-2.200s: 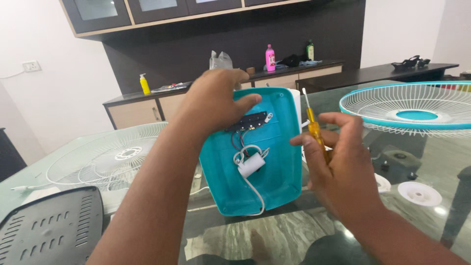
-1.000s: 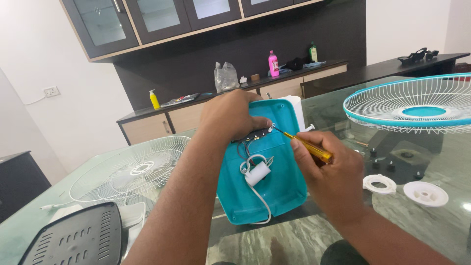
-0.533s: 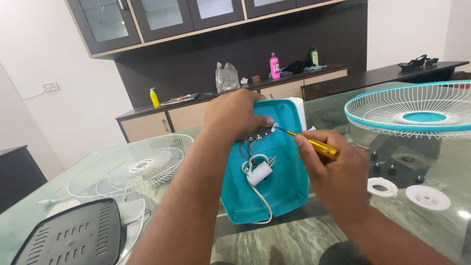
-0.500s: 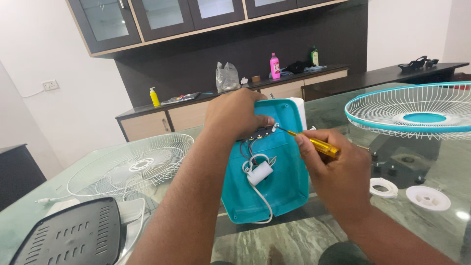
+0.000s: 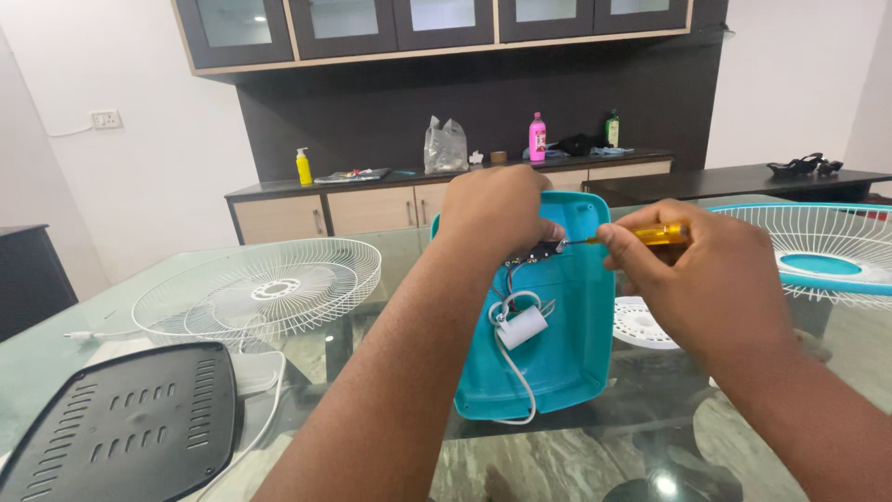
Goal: The person uses a screwdriver to remove screws from the back cover of a small appliance, then detaches the internal circuit board and capacitor. The back cover is set aside, and the internal components are handled and separated from the main housing.
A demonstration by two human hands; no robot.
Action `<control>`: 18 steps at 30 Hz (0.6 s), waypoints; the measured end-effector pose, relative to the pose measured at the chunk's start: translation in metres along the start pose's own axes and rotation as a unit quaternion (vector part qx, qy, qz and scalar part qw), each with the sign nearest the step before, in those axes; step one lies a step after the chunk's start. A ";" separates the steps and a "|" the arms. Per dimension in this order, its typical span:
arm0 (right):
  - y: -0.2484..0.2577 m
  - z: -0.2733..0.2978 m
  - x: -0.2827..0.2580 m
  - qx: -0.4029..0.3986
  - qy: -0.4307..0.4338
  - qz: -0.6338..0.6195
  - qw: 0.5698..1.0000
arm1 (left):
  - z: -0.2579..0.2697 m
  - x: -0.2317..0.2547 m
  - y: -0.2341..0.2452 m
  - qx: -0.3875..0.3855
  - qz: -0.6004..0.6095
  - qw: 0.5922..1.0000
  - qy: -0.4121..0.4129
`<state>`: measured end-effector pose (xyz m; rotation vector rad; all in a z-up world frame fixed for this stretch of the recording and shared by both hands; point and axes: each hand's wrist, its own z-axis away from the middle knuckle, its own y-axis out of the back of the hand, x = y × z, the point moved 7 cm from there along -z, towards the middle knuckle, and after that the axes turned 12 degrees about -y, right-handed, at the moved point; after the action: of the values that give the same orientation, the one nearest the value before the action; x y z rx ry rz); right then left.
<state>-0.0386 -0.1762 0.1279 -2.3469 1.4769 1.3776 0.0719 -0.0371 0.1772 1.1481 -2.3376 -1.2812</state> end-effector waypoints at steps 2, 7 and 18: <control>0.000 -0.002 0.002 -0.002 0.004 -0.008 1.000 | 0.001 -0.002 0.000 0.001 0.004 1.000 0.007; -0.001 -0.001 0.002 0.010 0.029 0.044 0.999 | 0.002 -0.002 0.003 0.009 0.005 1.000 0.009; -0.007 0.008 -0.003 -0.038 -0.076 0.019 0.996 | 0.003 -0.002 0.002 -0.017 0.007 1.000 0.022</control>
<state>-0.0386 -0.1662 0.1227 -2.2085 1.4590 1.6085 0.0707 -0.0337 0.1772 1.1365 -2.2790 -1.2732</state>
